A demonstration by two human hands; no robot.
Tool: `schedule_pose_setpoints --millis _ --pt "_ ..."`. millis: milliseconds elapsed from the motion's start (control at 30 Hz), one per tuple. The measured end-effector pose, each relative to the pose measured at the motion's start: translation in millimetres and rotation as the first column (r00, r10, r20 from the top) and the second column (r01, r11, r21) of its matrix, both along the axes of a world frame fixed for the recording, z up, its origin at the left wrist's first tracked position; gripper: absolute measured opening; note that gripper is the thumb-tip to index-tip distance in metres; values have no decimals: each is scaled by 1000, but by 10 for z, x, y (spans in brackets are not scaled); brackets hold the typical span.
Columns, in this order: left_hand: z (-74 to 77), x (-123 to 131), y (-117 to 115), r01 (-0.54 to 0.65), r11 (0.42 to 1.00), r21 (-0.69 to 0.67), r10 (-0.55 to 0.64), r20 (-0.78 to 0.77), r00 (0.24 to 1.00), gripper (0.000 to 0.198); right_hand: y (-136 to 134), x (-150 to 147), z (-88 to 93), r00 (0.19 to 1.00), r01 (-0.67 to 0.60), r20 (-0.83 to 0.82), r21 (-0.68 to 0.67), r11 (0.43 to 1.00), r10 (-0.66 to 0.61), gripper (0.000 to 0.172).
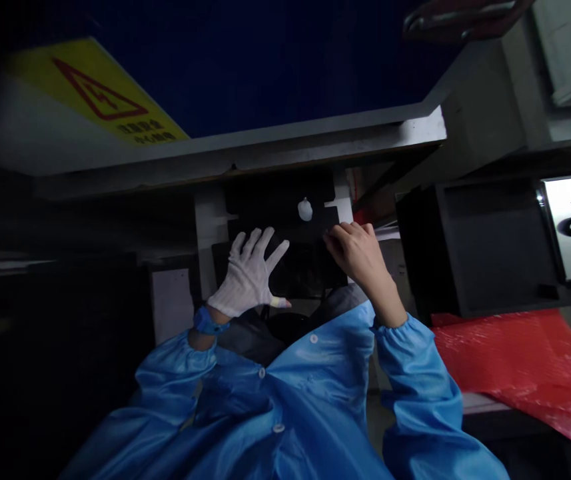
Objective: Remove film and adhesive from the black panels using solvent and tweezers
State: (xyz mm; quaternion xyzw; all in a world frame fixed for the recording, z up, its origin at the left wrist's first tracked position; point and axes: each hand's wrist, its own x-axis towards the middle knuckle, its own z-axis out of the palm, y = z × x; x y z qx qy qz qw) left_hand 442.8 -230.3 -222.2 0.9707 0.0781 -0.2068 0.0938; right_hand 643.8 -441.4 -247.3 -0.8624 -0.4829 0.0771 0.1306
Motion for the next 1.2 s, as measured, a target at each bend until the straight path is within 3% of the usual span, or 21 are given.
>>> schedule_pose_setpoints --millis 200,333,433,600,733,800,900,1067,1200 --pt "-72 -55 -24 15 1000 15 -17 102 995 90 -1 32 -52 998 50 39 12 999 -51 65" --pt "-97 -64 -41 13 1000 25 -16 118 993 82 -32 94 -84 987 156 38 31 987 -157 67" --pt "-85 -50 -52 6 1000 29 -9 106 994 88 33 106 -120 974 225 -63 165 960 -218 57" --pt "-11 -13 -67 -1 1000 29 -1 61 998 131 382 72 -160 974 134 -218 370 919 -54 77" --pt "94 50 -79 20 999 41 -20 -5 1000 144 615 69 -172 962 125 -274 395 910 -12 40" --pt "147 97 -89 28 998 52 -25 -47 999 144 633 55 -156 941 196 -334 391 899 -59 35" --pt "189 165 -106 28 997 66 -22 -91 996 146 537 -16 -63 887 328 -448 437 837 -114 39" --pt "158 207 -118 36 995 94 -28 -87 996 154 224 -250 189 759 544 -641 527 653 -116 49" --pt "151 198 -110 56 993 102 -47 -91 995 157 -20 -508 268 678 669 -720 520 531 -149 57"
